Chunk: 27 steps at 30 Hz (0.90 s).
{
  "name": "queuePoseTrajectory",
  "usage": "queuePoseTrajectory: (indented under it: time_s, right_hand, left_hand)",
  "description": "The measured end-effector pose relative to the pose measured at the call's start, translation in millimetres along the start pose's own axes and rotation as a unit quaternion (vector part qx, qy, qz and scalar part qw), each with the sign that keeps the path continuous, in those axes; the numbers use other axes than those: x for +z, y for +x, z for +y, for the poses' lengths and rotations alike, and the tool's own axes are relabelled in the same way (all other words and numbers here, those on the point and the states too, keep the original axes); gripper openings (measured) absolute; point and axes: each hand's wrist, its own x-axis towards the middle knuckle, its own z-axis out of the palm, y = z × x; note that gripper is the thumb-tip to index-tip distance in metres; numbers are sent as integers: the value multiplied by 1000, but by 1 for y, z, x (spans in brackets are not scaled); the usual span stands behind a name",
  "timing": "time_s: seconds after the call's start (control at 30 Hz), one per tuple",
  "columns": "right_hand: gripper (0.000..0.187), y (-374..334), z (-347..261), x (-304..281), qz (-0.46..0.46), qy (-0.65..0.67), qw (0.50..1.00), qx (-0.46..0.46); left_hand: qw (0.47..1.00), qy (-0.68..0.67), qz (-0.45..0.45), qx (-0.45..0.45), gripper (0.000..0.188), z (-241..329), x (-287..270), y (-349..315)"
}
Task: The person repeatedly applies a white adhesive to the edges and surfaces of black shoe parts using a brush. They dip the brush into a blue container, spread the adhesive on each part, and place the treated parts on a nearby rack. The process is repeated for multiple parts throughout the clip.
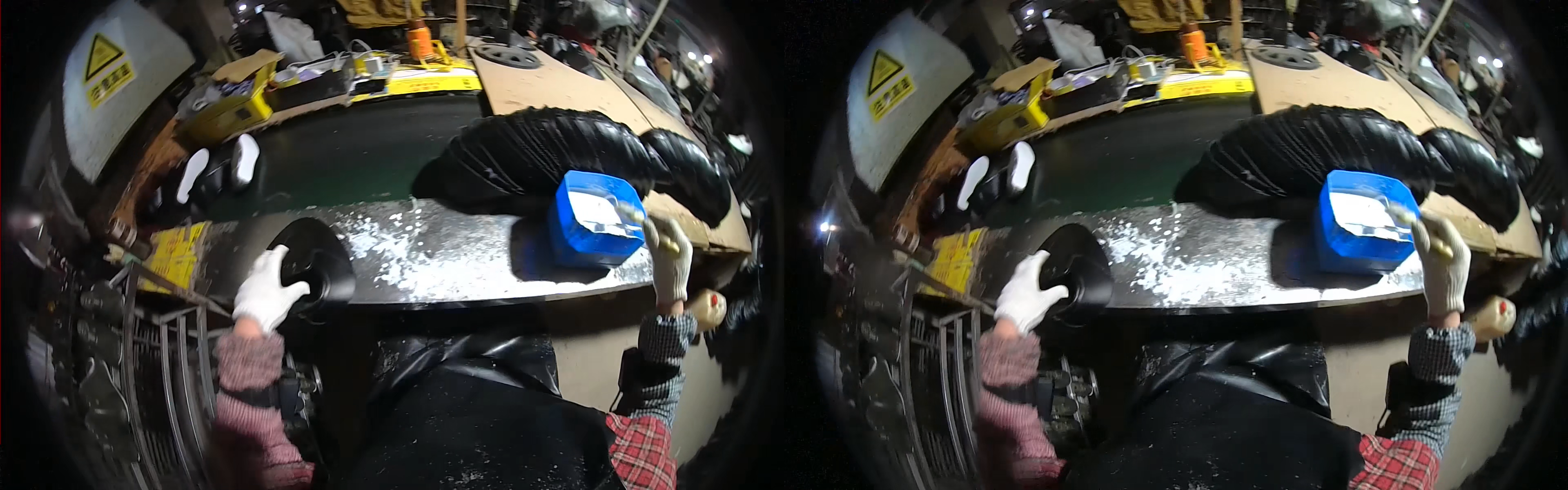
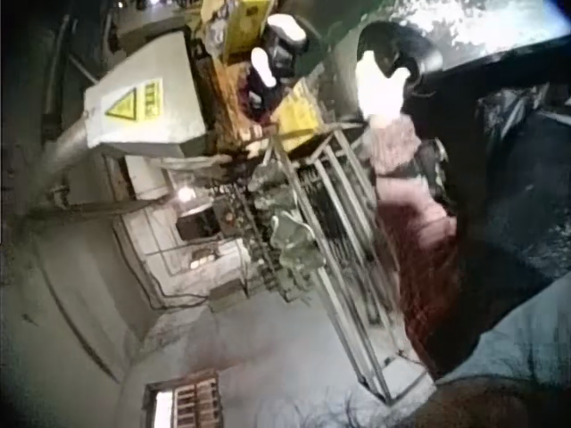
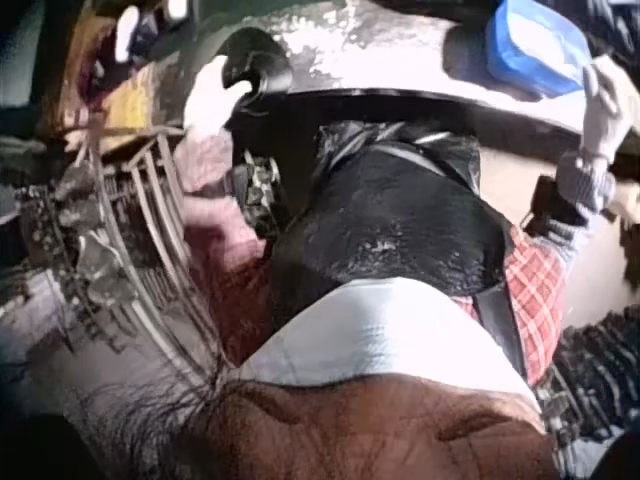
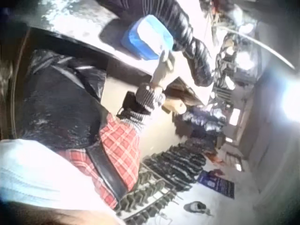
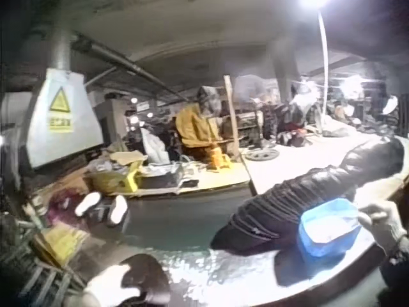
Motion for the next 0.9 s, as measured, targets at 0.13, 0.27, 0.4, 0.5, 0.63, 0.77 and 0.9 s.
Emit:
queuePoseTrajectory:
  time_s: [0.13, 0.27, 0.4, 0.5, 0.63, 0.77, 0.9]
  right_hand:
    - [11, -31, 2, -18, -5, 21, 999, 28]
    - [11, -35, 12, -3, 25, 37, 999, -11]
    - [13, -35, -31, 11, 1, 99, 994, -39]
    - [20, -36, -130, 85, -73, 187, 979, -24]
    - [30, -35, -208, 178, -289, 408, 850, -167]
    - [35, -24, -249, 217, -466, 505, 727, 16]
    - [27, -43, -189, 216, -402, 418, 799, 162]
  left_hand:
    - [988, -58, -29, -137, 43, -8, 1, 7]
    - [910, -384, 156, -9, 26, 9, 28, -40]
    - [578, -776, 21, -253, 36, 17, 91, -99]
    - [523, -810, 40, -262, 39, 41, 98, -116]
    - [574, -788, 15, -223, 46, 59, 99, -109]
    - [583, -790, 81, -172, 48, 58, 117, -106]
    - [518, -833, 109, -157, 48, 52, 125, -94]
